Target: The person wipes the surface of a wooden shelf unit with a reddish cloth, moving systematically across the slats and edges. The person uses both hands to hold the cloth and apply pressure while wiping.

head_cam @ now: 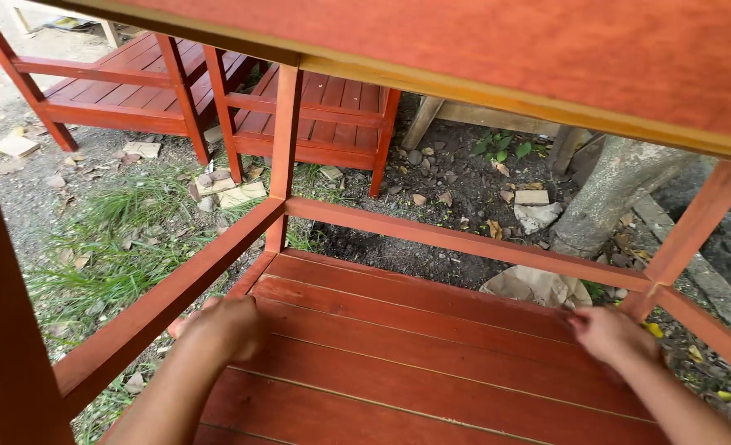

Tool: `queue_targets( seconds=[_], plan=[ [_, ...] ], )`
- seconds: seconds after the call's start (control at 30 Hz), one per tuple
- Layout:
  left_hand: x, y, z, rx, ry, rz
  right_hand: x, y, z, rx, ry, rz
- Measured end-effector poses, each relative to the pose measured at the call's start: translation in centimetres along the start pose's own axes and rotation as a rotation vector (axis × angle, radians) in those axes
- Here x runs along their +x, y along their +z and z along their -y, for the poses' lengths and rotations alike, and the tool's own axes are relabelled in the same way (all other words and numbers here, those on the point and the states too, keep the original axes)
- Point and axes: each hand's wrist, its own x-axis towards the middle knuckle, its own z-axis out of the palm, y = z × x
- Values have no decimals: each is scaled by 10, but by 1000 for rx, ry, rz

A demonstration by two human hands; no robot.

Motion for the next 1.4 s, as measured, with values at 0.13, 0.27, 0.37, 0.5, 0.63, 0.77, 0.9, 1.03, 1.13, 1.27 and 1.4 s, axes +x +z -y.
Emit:
queue_targets(
  seconds=[0.13,0.27,0.37,0.5,0.63,0.77,0.9,1.03,1.13,1.27,1.4],
  plan=[
    [7,1,3,-29,10,-14,2,1,-79,1,78,-35],
    [10,1,0,-38,19,-22,3,9,-29,-64,72,28],
    [11,1,-2,-41,26,-23,-9,5,69,43,-100,69],
    [13,0,-3,-51,33,-28,-38,-1,250,156,-368,11],
    [16,-2,-7,-59,43,-31,-100,-10,435,281,-623,25],
    [18,-2,-8,-75,52,-26,-134,-21,516,415,-882,-83],
    [17,-2,-5,-86,54,-27,-123,-18,444,419,-851,-62],
    [17,-2,-3,-90,52,-31,-98,-21,313,292,-714,23],
    [19,-1,-2,-88,53,-32,-88,-30,233,393,-864,-63],
    [22,-1,-2,-85,58,-42,-82,-26,231,470,-843,40],
    [23,-1,-2,-94,65,-45,-96,-21,329,499,-965,-12]
  ],
)
